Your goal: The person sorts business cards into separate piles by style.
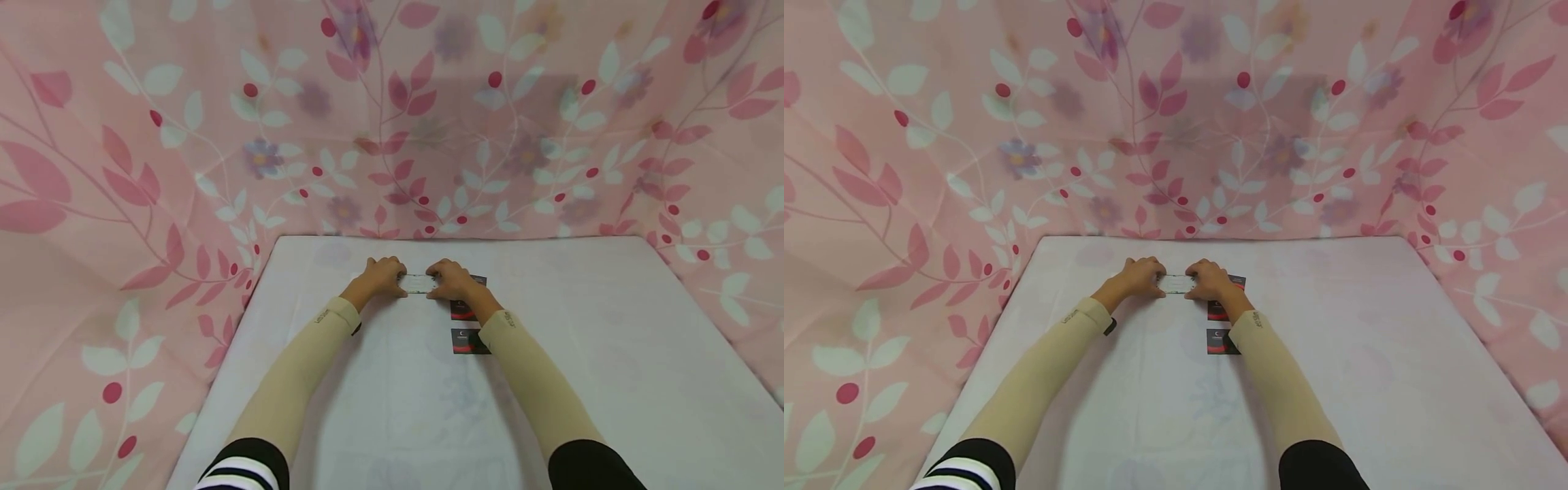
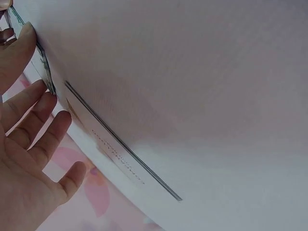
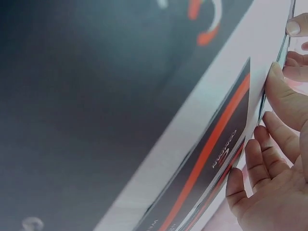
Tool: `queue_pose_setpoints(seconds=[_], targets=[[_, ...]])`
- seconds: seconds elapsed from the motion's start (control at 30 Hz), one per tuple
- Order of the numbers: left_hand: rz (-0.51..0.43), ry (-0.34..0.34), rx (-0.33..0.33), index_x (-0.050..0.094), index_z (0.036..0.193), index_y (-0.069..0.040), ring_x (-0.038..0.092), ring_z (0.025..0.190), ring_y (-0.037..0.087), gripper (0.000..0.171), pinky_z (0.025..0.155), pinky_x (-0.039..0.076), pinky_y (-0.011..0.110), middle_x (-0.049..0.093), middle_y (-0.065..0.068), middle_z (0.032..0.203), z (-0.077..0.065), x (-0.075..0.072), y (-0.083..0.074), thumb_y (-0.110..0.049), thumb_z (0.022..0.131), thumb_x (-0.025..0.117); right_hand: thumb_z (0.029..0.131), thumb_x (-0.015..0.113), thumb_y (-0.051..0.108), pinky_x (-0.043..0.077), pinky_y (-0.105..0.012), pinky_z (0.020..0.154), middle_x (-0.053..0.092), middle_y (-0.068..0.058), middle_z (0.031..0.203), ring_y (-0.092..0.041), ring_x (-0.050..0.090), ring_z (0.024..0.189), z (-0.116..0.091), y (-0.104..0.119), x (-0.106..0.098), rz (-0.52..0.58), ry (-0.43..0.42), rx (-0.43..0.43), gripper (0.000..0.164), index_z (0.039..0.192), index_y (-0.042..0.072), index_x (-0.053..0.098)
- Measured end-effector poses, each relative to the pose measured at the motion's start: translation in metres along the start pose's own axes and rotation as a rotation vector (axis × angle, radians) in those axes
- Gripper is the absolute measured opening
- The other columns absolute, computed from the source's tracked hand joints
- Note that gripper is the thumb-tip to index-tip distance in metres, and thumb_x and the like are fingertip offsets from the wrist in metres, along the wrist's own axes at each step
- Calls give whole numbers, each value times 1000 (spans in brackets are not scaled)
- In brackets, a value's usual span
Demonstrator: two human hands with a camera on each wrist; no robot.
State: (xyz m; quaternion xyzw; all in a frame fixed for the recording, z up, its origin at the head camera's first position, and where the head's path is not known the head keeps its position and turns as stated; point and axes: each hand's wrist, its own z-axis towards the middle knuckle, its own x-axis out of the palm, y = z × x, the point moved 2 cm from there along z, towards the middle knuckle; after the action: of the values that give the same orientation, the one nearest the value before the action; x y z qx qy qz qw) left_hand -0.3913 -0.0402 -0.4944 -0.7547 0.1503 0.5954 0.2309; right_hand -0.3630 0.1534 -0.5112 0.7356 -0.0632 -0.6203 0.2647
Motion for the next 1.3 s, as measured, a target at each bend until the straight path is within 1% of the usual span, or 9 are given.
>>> queue_pose_setpoints(seconds=[0.27,0.37,0.5,0.63,0.77,0.9,1.07,1.17,1.3], targets=[[10,-2,-28,68,121,-16,57,99,23,50,91,36,48,62,4,113,-3,-2,-5,-41,79,82,81,81,33,39,-58,102,55,-13,138,-33,52,124,-3,2,0,-32,0,-2,57,131,11,63],[29,-16,-35,66,125,-17,57,105,25,54,94,35,49,62,5,118,-3,0,-5,-40,80,82,81,80,33,39,-58,100,55,-13,138,-33,52,124,-3,4,1,-61,-11,-3,56,130,11,63],[82,-35,-5,59,135,-19,55,118,27,60,99,36,52,58,5,132,-3,5,-6,-41,83,79,82,80,35,41,-57,96,55,-13,137,-33,54,121,-3,6,4,-108,-30,3,56,129,11,63],[119,-73,44,57,136,-21,54,123,27,55,101,37,53,55,4,137,-7,9,-10,-38,87,75,82,79,35,42,-59,94,55,-14,138,-33,54,124,-8,8,4,-127,-62,-10,60,133,9,60],[82,-157,104,60,133,-20,56,123,27,43,101,39,53,59,5,135,-19,9,-18,-34,93,69,86,77,33,40,-62,96,52,-17,142,-34,52,128,-21,5,-3,-47,-112,-73,60,136,8,56],[-40,-233,187,61,131,-15,59,120,26,40,98,43,53,63,7,129,-33,4,-29,-33,95,65,91,72,25,40,-62,101,52,-19,140,-36,52,127,-46,-11,-17,47,-143,-149,49,134,7,59],[-147,-298,267,62,130,-10,60,117,27,44,95,46,53,63,8,125,-48,-12,-39,-34,93,69,90,72,18,43,-57,102,54,-20,136,-39,54,123,-78,-35,-46,117,-140,-104,47,134,5,59],[-162,-319,335,64,128,-12,56,121,27,42,96,45,52,61,7,128,-45,-16,-43,-35,93,69,91,71,17,47,-56,97,54,-20,136,-40,56,119,-90,-52,-55,151,-127,-32,48,135,5,57],[-213,-288,370,63,129,-13,50,128,26,43,102,40,53,58,6,134,-25,-9,-47,-35,92,70,92,70,18,49,-55,94,51,-22,139,-42,57,119,-91,-71,-53,235,-87,33,50,138,4,55]])
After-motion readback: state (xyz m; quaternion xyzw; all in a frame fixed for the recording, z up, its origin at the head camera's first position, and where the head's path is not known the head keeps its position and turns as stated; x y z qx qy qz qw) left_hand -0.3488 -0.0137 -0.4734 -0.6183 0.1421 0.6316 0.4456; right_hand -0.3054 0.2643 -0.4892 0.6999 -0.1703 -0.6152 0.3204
